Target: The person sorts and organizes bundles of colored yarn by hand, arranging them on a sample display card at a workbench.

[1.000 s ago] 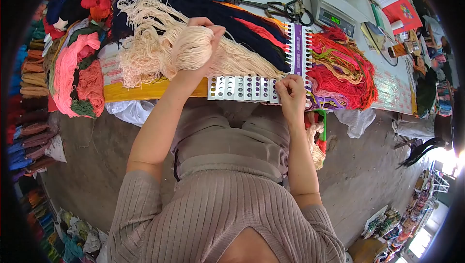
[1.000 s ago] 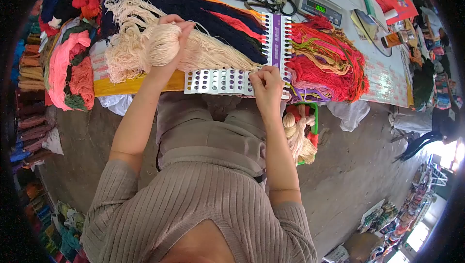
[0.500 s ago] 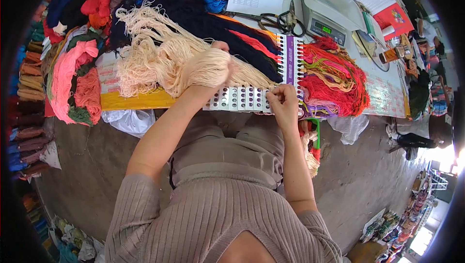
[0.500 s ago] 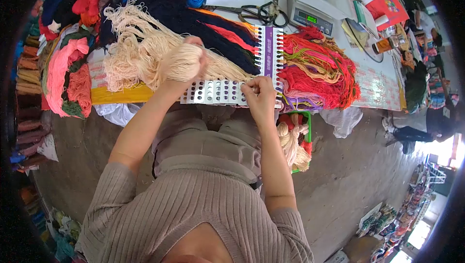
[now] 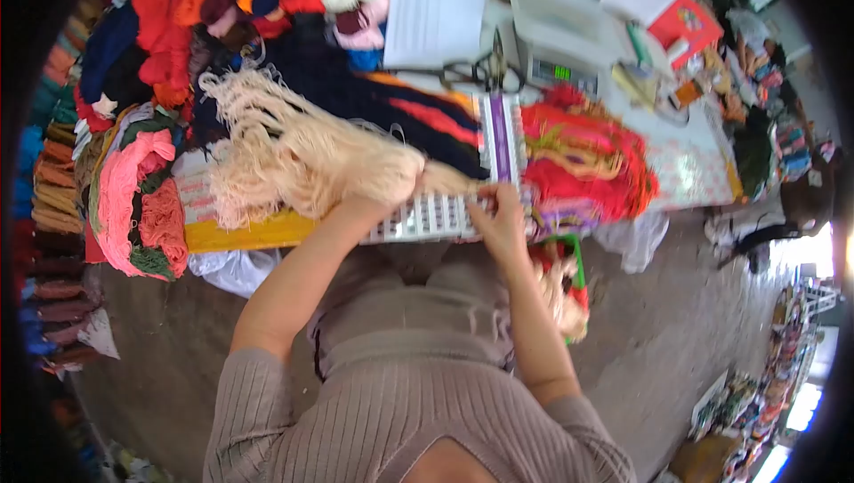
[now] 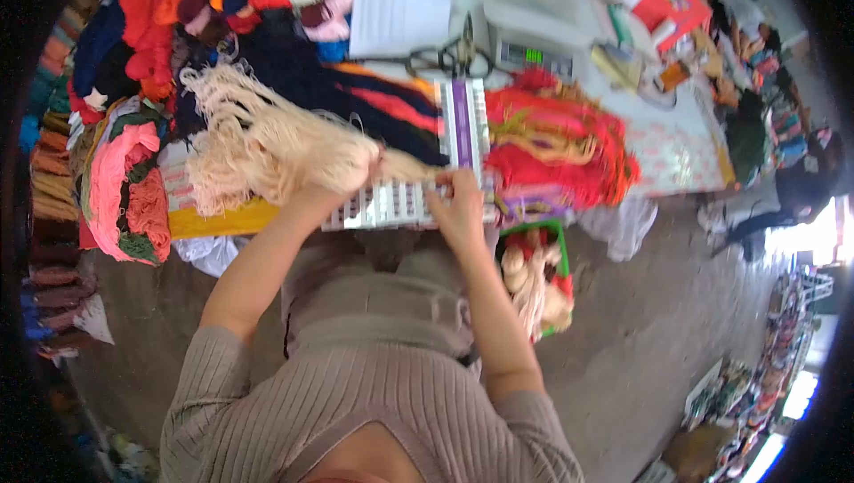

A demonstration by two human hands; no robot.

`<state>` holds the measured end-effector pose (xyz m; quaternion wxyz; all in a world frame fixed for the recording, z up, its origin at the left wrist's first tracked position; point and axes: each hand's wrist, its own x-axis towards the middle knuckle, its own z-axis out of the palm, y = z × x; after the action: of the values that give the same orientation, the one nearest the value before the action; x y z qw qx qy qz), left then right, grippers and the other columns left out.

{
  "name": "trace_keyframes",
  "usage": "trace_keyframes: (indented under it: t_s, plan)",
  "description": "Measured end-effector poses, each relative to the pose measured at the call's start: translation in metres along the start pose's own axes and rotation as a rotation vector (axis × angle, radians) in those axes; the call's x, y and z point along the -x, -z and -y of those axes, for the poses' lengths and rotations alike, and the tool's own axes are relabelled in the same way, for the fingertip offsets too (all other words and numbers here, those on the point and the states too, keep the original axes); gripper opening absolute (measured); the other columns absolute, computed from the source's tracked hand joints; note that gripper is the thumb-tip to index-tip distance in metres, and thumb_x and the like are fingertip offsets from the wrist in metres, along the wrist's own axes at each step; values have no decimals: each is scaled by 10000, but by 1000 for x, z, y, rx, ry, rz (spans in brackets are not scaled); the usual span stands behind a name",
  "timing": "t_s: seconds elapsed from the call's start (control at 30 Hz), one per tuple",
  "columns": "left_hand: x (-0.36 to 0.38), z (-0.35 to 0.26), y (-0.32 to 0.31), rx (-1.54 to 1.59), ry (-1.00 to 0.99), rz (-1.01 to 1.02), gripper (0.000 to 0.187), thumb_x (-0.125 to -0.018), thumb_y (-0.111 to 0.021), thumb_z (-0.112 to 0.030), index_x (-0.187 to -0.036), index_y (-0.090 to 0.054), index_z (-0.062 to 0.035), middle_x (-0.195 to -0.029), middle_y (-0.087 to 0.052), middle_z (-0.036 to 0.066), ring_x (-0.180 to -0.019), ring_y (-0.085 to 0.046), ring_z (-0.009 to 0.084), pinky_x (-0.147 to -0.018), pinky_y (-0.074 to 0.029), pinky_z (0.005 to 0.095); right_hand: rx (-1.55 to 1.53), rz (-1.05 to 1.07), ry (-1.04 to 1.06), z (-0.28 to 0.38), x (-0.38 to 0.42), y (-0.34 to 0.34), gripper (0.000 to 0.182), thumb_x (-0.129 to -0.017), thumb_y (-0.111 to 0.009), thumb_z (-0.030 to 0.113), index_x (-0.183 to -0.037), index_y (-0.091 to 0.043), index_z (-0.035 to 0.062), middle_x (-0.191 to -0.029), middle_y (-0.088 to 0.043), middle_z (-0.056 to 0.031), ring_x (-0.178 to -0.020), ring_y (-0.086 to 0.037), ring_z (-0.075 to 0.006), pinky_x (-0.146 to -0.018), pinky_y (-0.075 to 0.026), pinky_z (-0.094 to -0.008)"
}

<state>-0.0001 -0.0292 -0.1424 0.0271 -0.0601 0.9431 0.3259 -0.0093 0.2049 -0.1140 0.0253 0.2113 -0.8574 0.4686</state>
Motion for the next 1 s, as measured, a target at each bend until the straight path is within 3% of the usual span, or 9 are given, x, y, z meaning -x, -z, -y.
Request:
trace_keyframes:
  t_s: [0.27, 0.3, 0.4, 0.47, 0.5, 0.63, 0.7, 0.8, 1.0]
  plan:
    - [6, 11, 82, -314, 25, -346, 168, -783, -526, -216, -799, -604, -67, -831, -616, 172, -736, -577, 352, -682, -456, 474, -28, -27, 46, -2, 1, -3, 225, -663, -689, 59, -831, -547, 10, -759, -499, -95, -634, -474, -197, -584, -407, -320]
    - [-12, 29, 92, -292, 216, -255, 198, -804, -543, -229, -916, -637, -95, -833, -613, 154, -710, -576, 307, -659, -457, 434, -40, -26, 57, -4, 0, -3, 243, -673, -693, 56, -858, -541, 11, -749, -479, -64, -636, -453, -161, -578, -396, -293]
    - [10, 28, 110, 41, -123, -546, 346, -924, -481, -370, -1182, -598, -172, -827, -591, 47, -666, -527, 127, -601, -423, 293, -104, -4, 43, -5, 2, -5, 248, -717, -682, 36, -911, -528, 22, -737, -462, -12, -615, -424, -92, -542, -377, -230]
    - [37, -16, 132, 457, -110, -356, 359, -949, -442, -294, -1236, -522, -95, -1023, -615, 111, -904, -580, 188, -762, -462, 289, -160, 13, -50, -3, 1, -3, 234, -741, -669, 36, -925, -525, 25, -703, -445, -6, -590, -413, -88, -536, -377, -224]
    - [54, -56, 160, 390, 103, -99, 425, -974, -384, -361, -1268, -492, -74, -871, -562, 20, -745, -502, 83, -632, -424, 236, -178, -3, -77, -1, 1, -1, 202, -761, -668, 49, -915, -539, 26, -708, -481, -6, -606, -449, -85, -553, -397, -233]
    - [57, -72, 134, 1397, -297, 306, 499, -969, -357, -433, -1323, -443, -91, -728, -391, -39, -576, -283, 22, -478, -255, 165, 27, -174, 193, 49, 1, 11, 144, -813, -636, 57, -935, -586, 1, -793, -570, -49, -666, -544, -140, -586, -430, -274]
    - [59, -85, 123, 1681, -384, 559, 494, -973, -353, -404, -1298, -468, -50, -783, -441, -14, -653, -361, 43, -562, -316, 172, -423, 37, -103, 85, 3, 15, 162, -878, -559, 66, -1020, -584, -8, -862, -597, -35, -696, -568, -138, -613, -444, -259]
    - [66, -104, 105, 1372, -405, 444, 462, -972, -355, -363, -1200, -548, -10, -994, -520, 53, -878, -450, 118, -846, -347, 257, -1138, 402, -363, 111, -2, 13, 262, -955, -463, 198, -1146, -528, 30, -920, -619, -41, -730, -607, -145, -606, -430, -216]
    - [73, -115, 123, 630, -762, 243, 440, -963, -338, -344, -1046, -659, -56, -1257, -498, 102, -1199, -449, 247, -1097, -151, 480, -1040, 610, -347, 118, -7, 14, 268, -962, -447, 271, -1104, -538, 63, -925, -603, -52, -728, -603, -157, -626, -450, -244]
